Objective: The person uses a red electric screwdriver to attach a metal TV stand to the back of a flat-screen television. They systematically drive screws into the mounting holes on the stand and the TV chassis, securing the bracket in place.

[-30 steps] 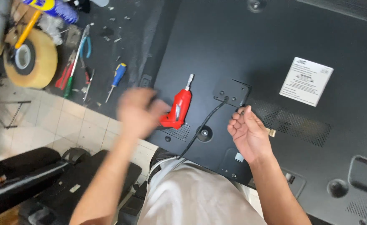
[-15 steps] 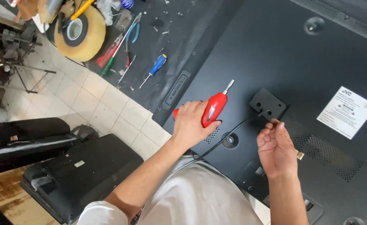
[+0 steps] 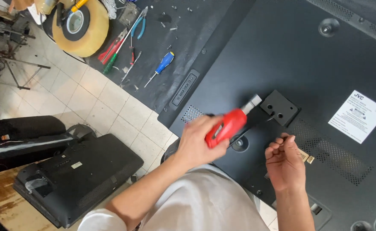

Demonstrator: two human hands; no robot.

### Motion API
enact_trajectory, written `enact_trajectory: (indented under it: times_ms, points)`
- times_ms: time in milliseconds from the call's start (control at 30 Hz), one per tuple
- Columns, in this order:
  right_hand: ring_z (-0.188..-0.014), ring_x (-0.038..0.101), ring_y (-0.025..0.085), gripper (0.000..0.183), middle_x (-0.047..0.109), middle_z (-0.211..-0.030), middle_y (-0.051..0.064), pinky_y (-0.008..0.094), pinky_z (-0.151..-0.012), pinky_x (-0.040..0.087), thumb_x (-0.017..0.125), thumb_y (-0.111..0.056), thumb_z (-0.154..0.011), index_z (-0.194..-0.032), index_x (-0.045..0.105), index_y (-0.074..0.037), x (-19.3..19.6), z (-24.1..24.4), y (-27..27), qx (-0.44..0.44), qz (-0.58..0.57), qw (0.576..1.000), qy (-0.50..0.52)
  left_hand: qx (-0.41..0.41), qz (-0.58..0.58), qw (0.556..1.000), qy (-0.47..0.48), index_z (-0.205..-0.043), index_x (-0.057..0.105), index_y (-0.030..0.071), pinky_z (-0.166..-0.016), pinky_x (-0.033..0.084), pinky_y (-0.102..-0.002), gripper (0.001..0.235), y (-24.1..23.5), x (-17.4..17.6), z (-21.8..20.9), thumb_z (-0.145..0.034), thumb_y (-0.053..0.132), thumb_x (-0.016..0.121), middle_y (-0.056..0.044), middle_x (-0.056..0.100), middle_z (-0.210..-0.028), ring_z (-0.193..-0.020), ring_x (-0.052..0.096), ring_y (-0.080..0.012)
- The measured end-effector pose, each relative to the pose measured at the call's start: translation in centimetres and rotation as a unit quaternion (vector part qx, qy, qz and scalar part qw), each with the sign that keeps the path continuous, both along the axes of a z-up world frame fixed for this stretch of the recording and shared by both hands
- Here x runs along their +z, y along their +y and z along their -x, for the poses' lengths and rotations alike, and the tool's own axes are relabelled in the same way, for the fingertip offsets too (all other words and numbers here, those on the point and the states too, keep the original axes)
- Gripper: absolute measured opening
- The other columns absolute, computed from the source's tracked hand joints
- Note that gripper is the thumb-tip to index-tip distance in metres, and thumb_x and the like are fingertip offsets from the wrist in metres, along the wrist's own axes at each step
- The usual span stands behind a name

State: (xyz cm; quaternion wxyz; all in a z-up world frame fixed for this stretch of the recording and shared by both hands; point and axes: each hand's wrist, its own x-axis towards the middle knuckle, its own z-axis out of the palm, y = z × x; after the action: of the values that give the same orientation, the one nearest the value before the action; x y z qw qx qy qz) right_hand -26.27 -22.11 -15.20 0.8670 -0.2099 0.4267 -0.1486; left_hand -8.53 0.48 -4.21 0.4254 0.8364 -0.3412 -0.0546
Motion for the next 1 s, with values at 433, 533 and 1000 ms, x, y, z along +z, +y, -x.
enact_trajectory:
  times_ms: [433,533,1000]
  points:
    - [-0.069,0.028,0.011,0.032,0.034,-0.084,-0.007,0.027,-0.064,0.029,0.059,-0.050,-0.117,-0.107,0.058,-0.020,4.1,-3.3,2.7,0.031,0.035,0.999,-0.005,0.164,-0.039,0.978,0.120,-0.148,0.067,0.012,-0.102,0.056,-0.036,0.072,9.2,-5.0,-9.4,-0.083,0.036,0.085,-0.011,0.076,-0.137,-0.120,0.073,-0.0232]
    - [-0.070,0.043,0.006,0.033,0.041,-0.080,-0.009,0.027,-0.067,0.040,0.054,-0.049,-0.120,-0.106,0.064,-0.020,5.5,-8.3,4.4,0.056,0.091,0.994,-0.024,0.176,0.119,0.937,0.278,-0.139,0.075,0.006,-0.094,0.058,-0.045,0.055,11.3,-5.3,-11.3,-0.093,0.032,0.087,-0.018,0.076,-0.115,-0.105,0.070,-0.0276]
    - [-0.089,0.077,0.012,0.013,0.078,-0.092,0.001,0.027,-0.082,0.058,0.082,-0.018,-0.105,-0.095,0.075,-0.014,-1.6,-38.5,10.3,0.119,0.000,0.991,-0.064,0.058,0.279,0.811,0.511,-0.152,0.063,-0.001,-0.058,0.062,-0.044,0.076,22.3,-4.1,-15.2,-0.079,-0.004,0.083,-0.031,0.075,-0.086,-0.063,0.080,-0.0376]
